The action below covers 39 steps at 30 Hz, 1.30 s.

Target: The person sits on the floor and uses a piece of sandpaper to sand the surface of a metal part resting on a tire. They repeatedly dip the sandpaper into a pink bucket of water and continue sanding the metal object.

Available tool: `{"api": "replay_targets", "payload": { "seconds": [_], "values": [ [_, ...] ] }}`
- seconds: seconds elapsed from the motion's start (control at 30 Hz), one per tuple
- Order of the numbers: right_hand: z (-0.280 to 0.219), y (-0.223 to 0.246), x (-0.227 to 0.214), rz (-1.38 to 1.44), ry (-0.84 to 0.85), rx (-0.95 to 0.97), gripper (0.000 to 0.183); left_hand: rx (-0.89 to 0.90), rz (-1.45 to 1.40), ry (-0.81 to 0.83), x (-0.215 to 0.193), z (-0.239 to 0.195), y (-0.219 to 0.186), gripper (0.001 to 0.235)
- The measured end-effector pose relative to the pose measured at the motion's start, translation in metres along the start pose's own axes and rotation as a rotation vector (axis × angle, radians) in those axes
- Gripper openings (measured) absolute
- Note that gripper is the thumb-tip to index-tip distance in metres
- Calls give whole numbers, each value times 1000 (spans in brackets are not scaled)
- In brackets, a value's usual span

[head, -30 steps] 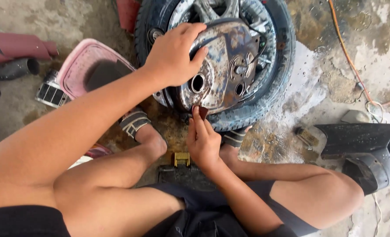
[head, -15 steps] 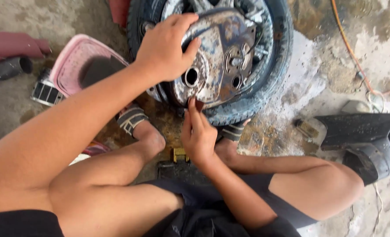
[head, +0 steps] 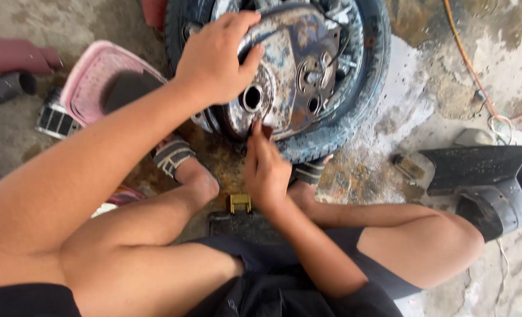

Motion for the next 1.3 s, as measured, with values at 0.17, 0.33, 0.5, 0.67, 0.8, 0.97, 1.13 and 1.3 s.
{"api": "replay_targets", "payload": {
  "seconds": [0.17, 0.33, 0.5, 0.67, 0.8, 0.97, 1.13, 1.3],
  "values": [
    [5, -12, 7, 11, -22, 16, 38, -22, -1, 22, 6, -1, 6, 45],
    [-2, -1, -2, 64, 21, 21, 44, 13, -3, -13, -4, 3, 0, 44],
    [10, -22, 17, 76, 14, 110, 41, -18, -9, 0, 2, 1, 8, 43],
    [14, -2, 0, 76, -11, -18, 36, -30, -11, 20, -4, 5, 1, 46],
    [20, -13, 4, 110, 0, 119, 36, -29, -20, 26, -1, -1, 1, 44],
    [15, -10, 2, 47, -13, 39, 36, -46, -12, 48, -2, 4, 0, 47],
    [10, -6, 1, 109, 1, 70, 39, -22, -8, 20, -2, 1, 0, 45],
    [30, -15, -2, 27, -44, 53, 29, -51, 8, 67, 4, -1, 2, 47]
  ]
}}
Point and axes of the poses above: each hand's wrist, its own z-axis towards the middle knuckle, its own x-axis out of the palm, y = z × x, the point moved 10 cm from there along z, towards the middle knuckle, and after that the axes turned 8 degrees about -x, right-handed, at the moved point
